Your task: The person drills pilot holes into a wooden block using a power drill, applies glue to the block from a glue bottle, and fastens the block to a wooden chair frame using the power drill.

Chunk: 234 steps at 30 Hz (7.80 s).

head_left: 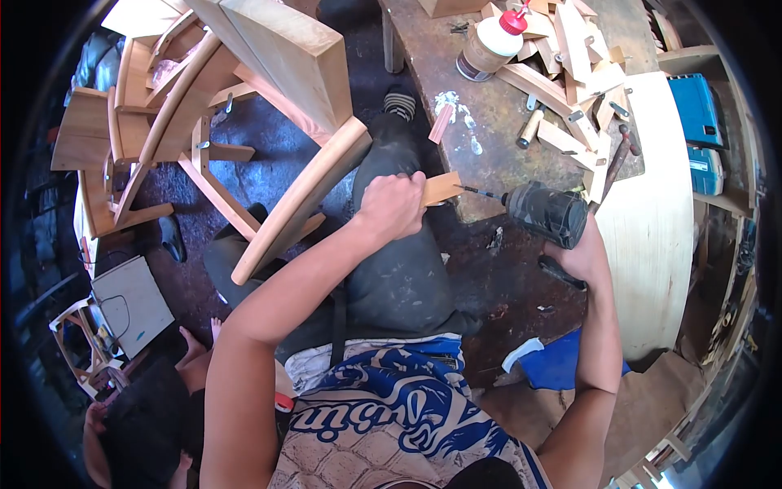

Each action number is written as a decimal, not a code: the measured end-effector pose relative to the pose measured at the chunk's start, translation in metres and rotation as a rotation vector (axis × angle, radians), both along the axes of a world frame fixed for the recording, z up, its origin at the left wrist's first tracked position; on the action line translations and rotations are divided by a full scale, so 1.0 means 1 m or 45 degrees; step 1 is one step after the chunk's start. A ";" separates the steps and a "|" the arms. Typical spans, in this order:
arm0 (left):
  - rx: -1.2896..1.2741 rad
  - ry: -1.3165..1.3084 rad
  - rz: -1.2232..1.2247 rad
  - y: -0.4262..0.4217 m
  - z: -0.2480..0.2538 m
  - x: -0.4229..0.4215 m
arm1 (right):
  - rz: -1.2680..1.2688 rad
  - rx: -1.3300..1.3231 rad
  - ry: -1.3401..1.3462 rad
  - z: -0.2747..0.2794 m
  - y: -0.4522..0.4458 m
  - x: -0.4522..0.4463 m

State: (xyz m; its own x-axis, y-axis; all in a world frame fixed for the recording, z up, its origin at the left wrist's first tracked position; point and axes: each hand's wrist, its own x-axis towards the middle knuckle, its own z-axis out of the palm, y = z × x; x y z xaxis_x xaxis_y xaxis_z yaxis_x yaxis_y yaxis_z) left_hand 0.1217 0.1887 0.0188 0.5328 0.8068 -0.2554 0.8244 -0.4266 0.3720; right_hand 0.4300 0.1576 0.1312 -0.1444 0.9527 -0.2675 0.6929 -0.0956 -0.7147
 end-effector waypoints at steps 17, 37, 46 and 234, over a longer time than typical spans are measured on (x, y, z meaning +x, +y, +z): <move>0.011 0.008 -0.010 0.001 0.000 0.001 | 0.018 -0.110 -0.045 0.000 0.004 0.000; -0.078 0.055 -0.048 0.010 0.005 0.003 | 0.425 -0.261 -0.447 0.021 0.060 -0.014; -0.089 0.002 -0.036 0.010 0.000 0.002 | 0.463 -0.317 -0.546 0.028 0.064 -0.021; -0.611 -1.844 1.252 -0.067 -0.007 -0.011 | -0.699 0.566 0.585 -0.112 -0.084 -0.106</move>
